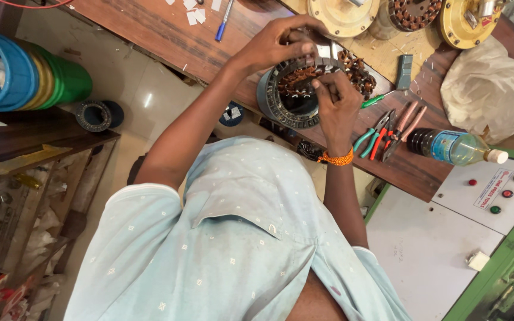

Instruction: The person inserts and presses copper wire coils into the slots of a motor stator core on the workbench, working around the stator by hand and adjusting each coil into place. Pliers and other stator parts sit on the bench nearby.

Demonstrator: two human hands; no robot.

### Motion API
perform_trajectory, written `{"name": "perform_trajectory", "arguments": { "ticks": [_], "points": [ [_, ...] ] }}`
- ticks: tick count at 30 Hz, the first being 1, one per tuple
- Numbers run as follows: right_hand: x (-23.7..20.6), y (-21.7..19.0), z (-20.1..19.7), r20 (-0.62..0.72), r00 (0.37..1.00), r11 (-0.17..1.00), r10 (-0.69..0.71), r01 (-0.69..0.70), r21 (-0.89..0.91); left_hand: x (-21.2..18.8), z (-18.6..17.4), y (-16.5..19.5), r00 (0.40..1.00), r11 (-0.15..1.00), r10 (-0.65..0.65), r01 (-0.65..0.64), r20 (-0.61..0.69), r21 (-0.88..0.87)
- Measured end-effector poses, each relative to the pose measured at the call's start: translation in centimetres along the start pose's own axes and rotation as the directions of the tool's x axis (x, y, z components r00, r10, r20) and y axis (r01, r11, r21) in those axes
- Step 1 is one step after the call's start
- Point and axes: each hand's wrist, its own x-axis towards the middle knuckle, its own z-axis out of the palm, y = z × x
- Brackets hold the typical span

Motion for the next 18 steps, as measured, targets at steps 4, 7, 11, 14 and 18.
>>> {"name": "perform_trajectory", "arguments": {
  "ticks": [4, 7, 11, 14, 18],
  "points": [
    [-0.3, 0.4, -0.2, 0.030, 0.999, 0.999, 0.031, -0.031, 0.014, -0.9, 1.6, 1.0, 0.992, 0.988, 0.040, -0.021, -0.117, 0.154],
    [0.3, 0.3, 0.0, 0.019, 1.000, 1.000, -0.015, 0.014, 0.020, -1.3, 2.4, 1.6, 0.981, 0.971, 0.042, 0.004, -0.187, 0.240],
    [1.0, 0.3, 0.8, 0.022, 1.000, 0.999, 0.016, -0.017, 0.042, -2.0, 3.2, 1.9, 0.967, 0.992, 0.052, -0.021, -0.248, 0.127],
    [0.9, 0.9, 1.0, 0.034, 0.999, 0.999, 0.021, -0.022, 0.038, -2.3, 3.7, 1.8, 0.957, 0.996, 0.040, -0.015, -0.286, 0.089],
    [-0.5, 2.4, 0.9, 0.102, 0.994, 0.999, 0.049, -0.048, -0.017, -2.3, 3.8, 1.7, 0.956, 0.977, 0.022, 0.041, -0.293, 0.208]
  ]
}}
